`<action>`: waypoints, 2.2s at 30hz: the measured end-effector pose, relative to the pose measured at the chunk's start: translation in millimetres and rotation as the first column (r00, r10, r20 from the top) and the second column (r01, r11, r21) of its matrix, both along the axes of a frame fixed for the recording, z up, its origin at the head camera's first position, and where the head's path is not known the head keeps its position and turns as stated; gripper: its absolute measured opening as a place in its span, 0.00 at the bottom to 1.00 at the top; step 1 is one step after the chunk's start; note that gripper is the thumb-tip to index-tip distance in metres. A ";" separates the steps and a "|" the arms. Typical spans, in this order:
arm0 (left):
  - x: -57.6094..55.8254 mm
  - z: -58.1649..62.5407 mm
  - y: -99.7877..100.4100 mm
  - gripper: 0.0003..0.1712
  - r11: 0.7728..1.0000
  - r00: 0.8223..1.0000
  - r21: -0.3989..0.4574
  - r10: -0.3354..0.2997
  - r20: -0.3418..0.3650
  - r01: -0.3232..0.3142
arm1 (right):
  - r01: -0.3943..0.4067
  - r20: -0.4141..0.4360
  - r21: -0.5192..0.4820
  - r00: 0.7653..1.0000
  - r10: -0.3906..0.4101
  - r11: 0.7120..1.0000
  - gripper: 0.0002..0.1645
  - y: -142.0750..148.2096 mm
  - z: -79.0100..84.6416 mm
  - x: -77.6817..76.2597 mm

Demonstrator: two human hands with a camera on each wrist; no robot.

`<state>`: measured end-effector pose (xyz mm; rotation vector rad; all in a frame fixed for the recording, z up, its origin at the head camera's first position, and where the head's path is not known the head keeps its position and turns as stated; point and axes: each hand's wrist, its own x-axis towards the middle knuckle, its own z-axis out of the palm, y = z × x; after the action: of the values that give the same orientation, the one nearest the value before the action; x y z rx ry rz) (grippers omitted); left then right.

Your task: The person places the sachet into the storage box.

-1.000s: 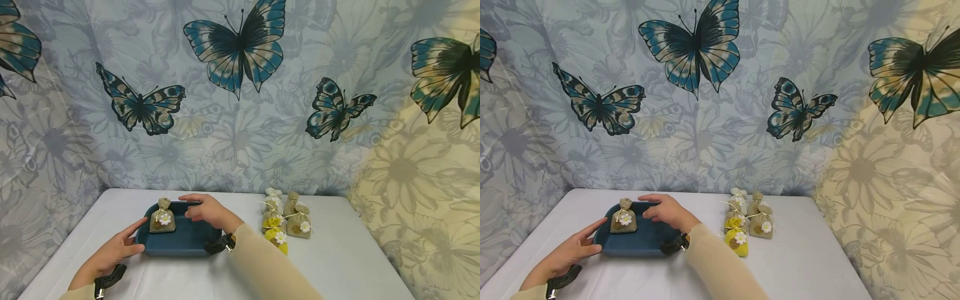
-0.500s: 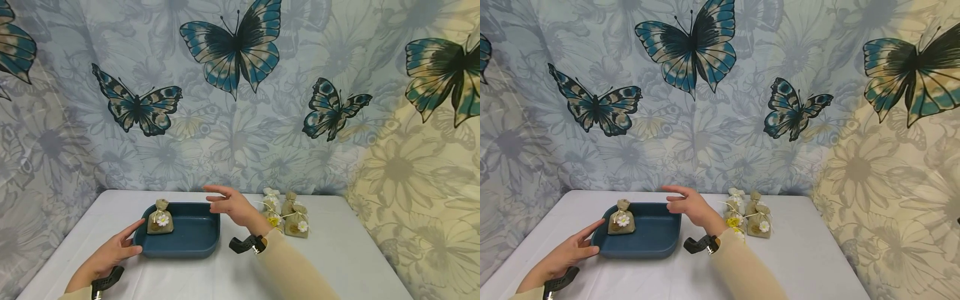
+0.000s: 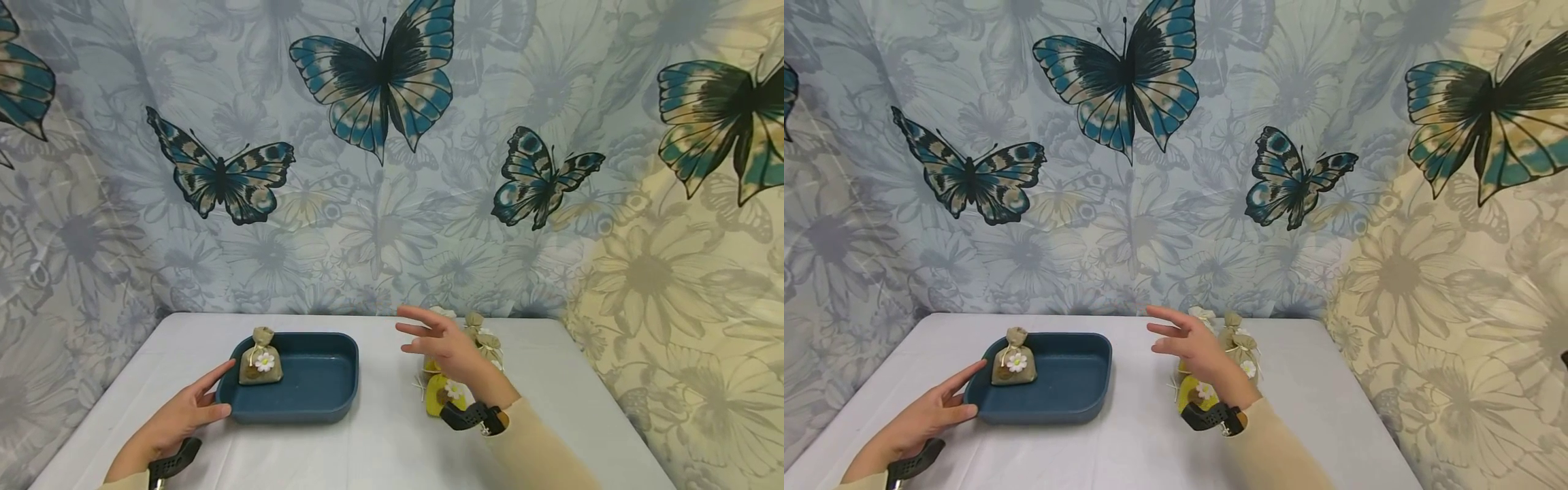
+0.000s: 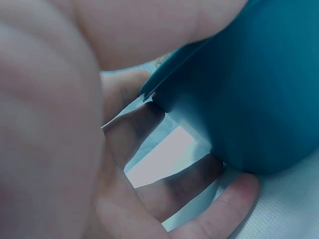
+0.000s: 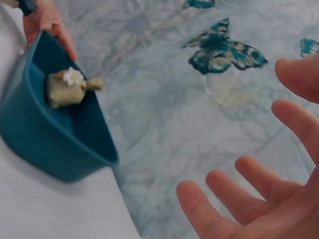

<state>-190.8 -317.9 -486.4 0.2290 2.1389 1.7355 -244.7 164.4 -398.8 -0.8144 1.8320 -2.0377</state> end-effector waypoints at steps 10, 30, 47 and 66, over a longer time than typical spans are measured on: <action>1.5 -1.8 0.2 0.48 1.000 1.000 0.003 0.003 -0.006 -0.003 | -0.030 -0.085 -0.018 0.996 0.029 0.999 0.32 68.0 -24.3 21.9; -0.2 -3.3 0.1 0.48 1.000 1.000 0.005 0.011 -0.024 -0.011 | 0.112 0.058 0.046 0.992 -0.115 0.993 0.32 118.3 -57.9 50.6; 0.4 -2.1 0.2 0.48 1.000 1.000 0.022 -0.007 -0.024 0.008 | 0.167 0.136 0.092 0.974 -0.178 0.982 0.38 117.4 -85.4 52.2; 0.6 -1.3 0.1 0.49 1.000 0.999 0.018 -0.009 -0.049 0.010 | 0.160 0.063 0.232 0.982 -0.179 0.959 0.39 108.5 -100.8 40.1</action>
<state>-190.1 -317.8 -487.7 0.2891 2.1531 1.7625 -204.5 272.9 -499.6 -0.5182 2.1003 -1.8797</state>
